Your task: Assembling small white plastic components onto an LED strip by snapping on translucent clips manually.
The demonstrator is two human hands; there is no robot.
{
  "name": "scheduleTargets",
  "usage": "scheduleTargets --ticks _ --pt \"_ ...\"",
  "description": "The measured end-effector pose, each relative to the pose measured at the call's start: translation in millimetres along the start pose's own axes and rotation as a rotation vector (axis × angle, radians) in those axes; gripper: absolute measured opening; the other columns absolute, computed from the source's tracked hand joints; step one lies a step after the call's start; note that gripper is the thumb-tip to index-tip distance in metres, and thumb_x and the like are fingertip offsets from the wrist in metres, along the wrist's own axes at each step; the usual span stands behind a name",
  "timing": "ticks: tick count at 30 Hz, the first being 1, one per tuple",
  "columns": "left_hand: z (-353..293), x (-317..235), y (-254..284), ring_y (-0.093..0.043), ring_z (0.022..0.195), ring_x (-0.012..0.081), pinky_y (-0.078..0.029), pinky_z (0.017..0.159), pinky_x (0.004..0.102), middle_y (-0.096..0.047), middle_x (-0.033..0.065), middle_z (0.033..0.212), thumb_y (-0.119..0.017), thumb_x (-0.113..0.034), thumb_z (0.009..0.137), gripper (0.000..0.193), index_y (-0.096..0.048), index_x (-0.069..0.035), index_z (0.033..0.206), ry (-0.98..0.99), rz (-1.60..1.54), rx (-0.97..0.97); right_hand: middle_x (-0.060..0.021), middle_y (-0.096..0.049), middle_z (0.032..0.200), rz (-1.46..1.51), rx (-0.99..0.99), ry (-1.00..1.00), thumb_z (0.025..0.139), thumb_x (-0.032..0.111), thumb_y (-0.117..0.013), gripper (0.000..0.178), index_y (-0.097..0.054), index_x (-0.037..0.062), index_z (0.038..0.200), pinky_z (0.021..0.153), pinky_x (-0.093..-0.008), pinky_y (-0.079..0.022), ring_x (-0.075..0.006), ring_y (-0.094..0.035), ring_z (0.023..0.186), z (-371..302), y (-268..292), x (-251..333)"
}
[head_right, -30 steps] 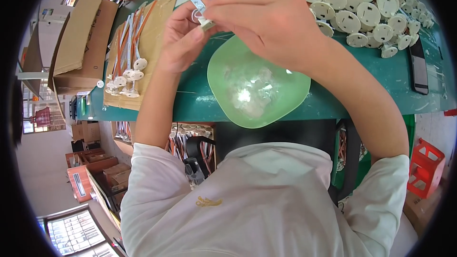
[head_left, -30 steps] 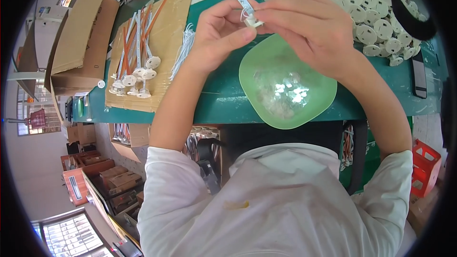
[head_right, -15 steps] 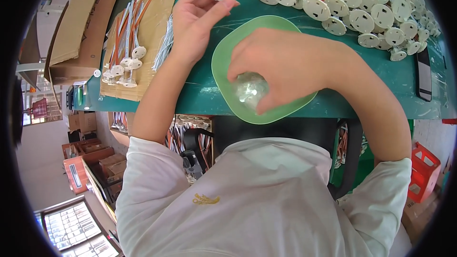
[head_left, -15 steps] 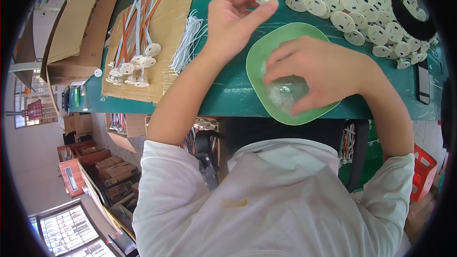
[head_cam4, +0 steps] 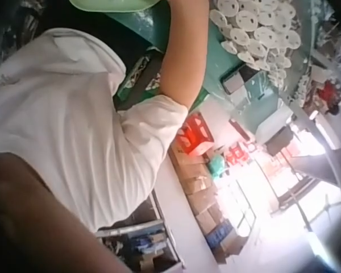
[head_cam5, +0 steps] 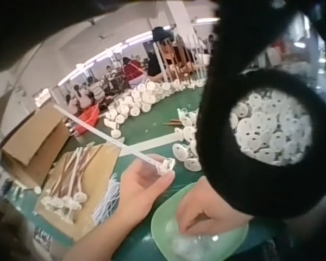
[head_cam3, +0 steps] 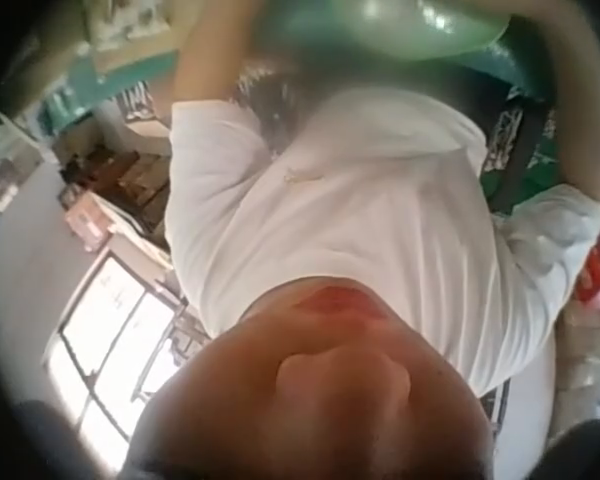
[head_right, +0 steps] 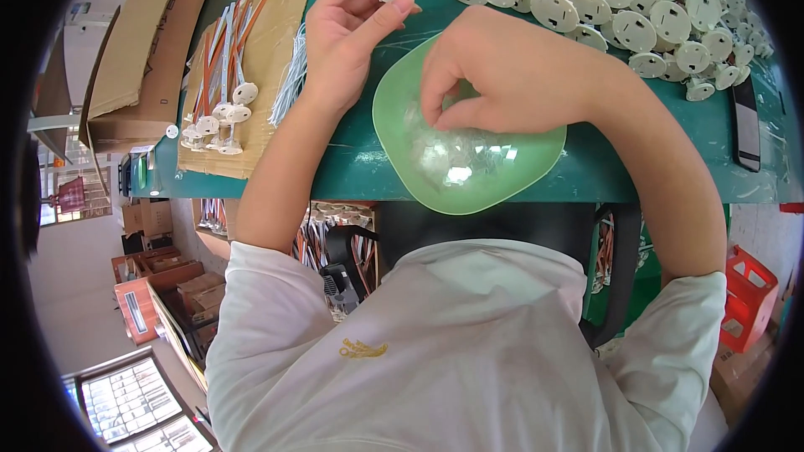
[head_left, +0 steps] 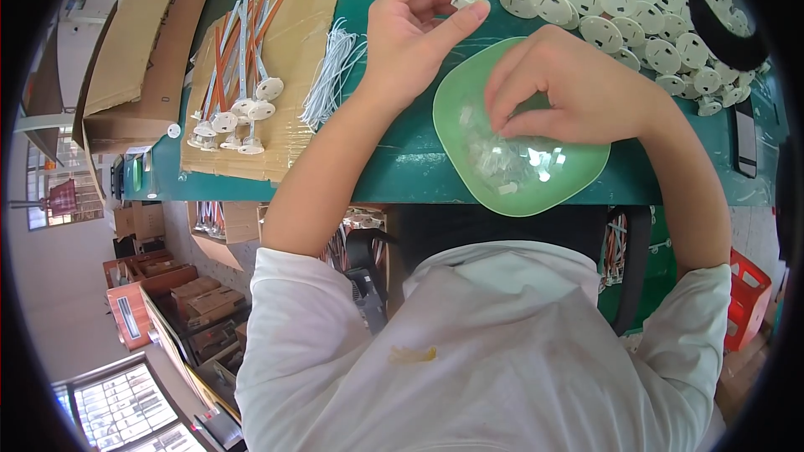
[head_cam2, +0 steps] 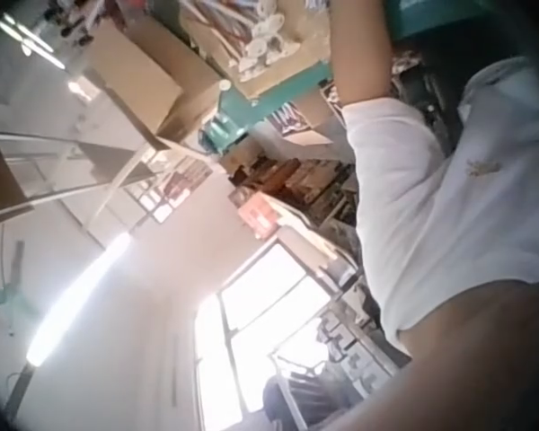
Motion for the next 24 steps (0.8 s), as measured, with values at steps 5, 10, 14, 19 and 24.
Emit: scheduleTargets --ticks 5,10,14,19,24 --pt "1 0 1 -0.068 0.090 0.0139 -0.053 0.077 0.0250 -0.071 0.0103 0.099 -0.077 -0.007 0.087 0.039 -0.057 -0.003 0.120 0.014 -0.081 0.017 -0.0066 -0.069 0.074 0.125 -0.017 -0.181 0.078 0.002 -0.072 0.008 -0.072 -0.0004 0.086 0.058 -0.0288 -0.049 -0.0160 -0.065 0.065 -1 8 2" --pt "0 2 2 -0.066 0.086 0.0132 -0.053 0.082 0.0285 -0.071 0.0096 0.103 -0.068 -0.003 0.093 0.030 -0.063 0.002 0.122 0.068 -0.152 -0.068 -0.0069 -0.070 0.075 0.209 -0.019 -0.301 0.081 0.001 -0.070 0.009 -0.072 -0.0025 0.090 0.060 -0.0271 -0.051 -0.0134 -0.066 0.067 -3 9 -1" --pt "0 -1 0 -0.069 0.092 0.0175 -0.054 0.079 0.0272 -0.070 0.0138 0.105 -0.074 -0.004 0.089 0.042 -0.053 -0.004 0.126 0.033 -0.153 0.047 -0.0078 -0.070 0.077 0.193 -0.016 -0.275 0.083 0.000 -0.068 0.011 -0.071 -0.0031 0.093 0.066 -0.0275 -0.053 -0.0139 -0.066 0.069 -3 9 -2" --pt "-2 -5 -1 -0.069 0.092 0.0180 -0.053 0.079 0.0283 -0.070 0.0176 0.112 -0.071 -0.005 0.091 0.043 -0.051 -0.004 0.128 0.028 -0.181 0.063 -0.0071 -0.069 0.083 0.177 -0.036 -0.200 0.086 0.001 -0.064 0.012 -0.067 -0.0021 0.097 0.072 -0.0287 -0.054 -0.0136 -0.066 0.074 -1 17 0" --pt "1 -9 -1 -0.067 0.093 0.0191 -0.051 0.080 0.0299 -0.067 0.0212 0.119 -0.068 -0.007 0.093 0.042 -0.049 -0.003 0.131 0.005 -0.304 0.067 -0.0065 -0.066 0.091 0.464 -0.247 -0.303 0.094 0.002 -0.056 0.004 -0.060 -0.0005 0.095 0.074 -0.0281 -0.055 -0.0137 -0.066 0.079 -1 19 -2"
Point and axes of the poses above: each hand's wrist, its own z-axis towards the middle knuckle, its own y-axis out of the back of the hand, x = y × z, the point moved 6 cm from there along z, towards the middle knuckle
